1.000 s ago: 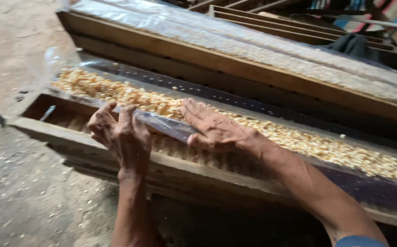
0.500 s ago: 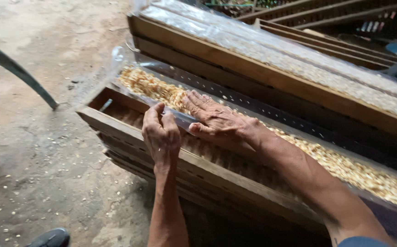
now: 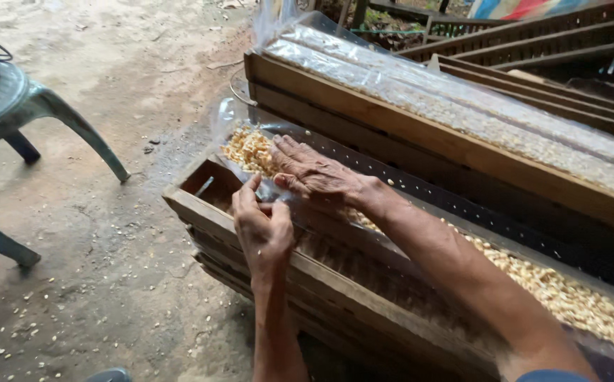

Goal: The person scoops grain-like material from a large basket into long plastic-lined wooden trays using a small bowl. They spread the material evenly along the trays with their hands and adjust the plastic lining to ensure uniform coverage.

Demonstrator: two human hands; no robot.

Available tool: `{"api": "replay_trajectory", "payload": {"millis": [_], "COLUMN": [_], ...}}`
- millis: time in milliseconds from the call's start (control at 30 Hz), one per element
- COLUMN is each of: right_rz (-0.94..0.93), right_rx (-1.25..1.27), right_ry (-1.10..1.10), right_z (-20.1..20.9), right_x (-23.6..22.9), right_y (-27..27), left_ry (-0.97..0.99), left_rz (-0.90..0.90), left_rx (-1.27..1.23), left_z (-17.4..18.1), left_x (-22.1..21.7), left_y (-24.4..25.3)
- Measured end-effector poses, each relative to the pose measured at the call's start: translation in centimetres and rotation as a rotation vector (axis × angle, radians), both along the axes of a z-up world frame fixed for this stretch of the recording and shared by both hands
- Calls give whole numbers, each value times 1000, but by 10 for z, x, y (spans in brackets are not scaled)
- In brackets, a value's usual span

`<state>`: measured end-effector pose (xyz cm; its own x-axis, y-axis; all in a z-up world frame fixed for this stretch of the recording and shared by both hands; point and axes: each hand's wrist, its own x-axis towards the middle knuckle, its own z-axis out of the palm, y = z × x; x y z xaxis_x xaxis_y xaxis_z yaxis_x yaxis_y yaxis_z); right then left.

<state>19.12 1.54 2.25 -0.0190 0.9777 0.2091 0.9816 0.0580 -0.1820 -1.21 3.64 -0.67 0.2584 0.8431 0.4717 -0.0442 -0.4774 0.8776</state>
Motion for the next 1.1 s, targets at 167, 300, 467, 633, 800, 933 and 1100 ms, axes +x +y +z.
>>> {"api": "replay_trajectory", "payload": {"millis": [167,300,467,633,800,933,1100], "right_rz": [-9,21,79,95,60,18,125], "right_rx": [-56,-85,-78,-58,54,-28,60], "right_ry": [12,-59,-23,-126,-154,-86,-95], "right_z": [4,17,26,7,11,23,34], "right_x": [-9,-29,-40,-22,-11,-30,-26], "right_y": [31,48,65,92,112,100,53], "left_ry": [-22,-72,-90,-71,-112,-131,-176], "left_rz": [-15,4,-29,-13,0,-15,-66], "left_rx": [-62,-107,-173,-162,-153,-170,-177], "left_z": [6,-2,3,1,-4,-4,-5], "left_x": [-2,8,4,7,6,7,7], "left_y": [-3,2,0,2,3,3,6]}}
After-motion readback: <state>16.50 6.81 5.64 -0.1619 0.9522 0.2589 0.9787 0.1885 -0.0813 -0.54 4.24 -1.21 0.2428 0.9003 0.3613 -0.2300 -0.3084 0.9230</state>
